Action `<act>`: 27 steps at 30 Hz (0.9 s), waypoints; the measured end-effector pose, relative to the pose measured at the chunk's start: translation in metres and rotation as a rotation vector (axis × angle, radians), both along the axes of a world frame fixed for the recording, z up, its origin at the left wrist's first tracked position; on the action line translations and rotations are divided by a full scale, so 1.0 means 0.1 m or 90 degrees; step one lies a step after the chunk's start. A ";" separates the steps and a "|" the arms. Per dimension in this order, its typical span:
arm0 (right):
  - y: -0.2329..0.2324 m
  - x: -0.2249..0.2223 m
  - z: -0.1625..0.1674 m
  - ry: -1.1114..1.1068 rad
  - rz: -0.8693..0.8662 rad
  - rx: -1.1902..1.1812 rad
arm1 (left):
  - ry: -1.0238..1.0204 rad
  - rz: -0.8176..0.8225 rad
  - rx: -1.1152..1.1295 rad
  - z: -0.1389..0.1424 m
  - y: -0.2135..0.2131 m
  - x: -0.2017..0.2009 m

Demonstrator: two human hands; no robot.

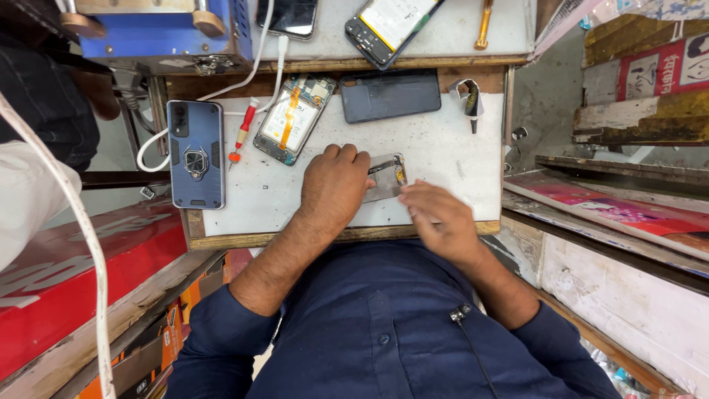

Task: The person removes a smartphone screen assembly, places it aside, and then cleans the exposed internal components and frame with a cotton swab. They apply liquid from a small bottle to the swab and wipe the interior surfaces before setting the swab down.

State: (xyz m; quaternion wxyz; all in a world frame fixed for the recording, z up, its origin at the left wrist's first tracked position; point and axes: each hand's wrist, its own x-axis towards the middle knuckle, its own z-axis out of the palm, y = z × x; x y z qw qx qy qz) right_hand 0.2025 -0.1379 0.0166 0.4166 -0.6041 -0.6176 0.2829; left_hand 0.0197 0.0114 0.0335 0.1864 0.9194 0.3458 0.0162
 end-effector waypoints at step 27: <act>0.13 0.04 -0.10 0.414 -0.045 -0.104 | -0.580 0.248 -0.754 0.11 0.01 -0.30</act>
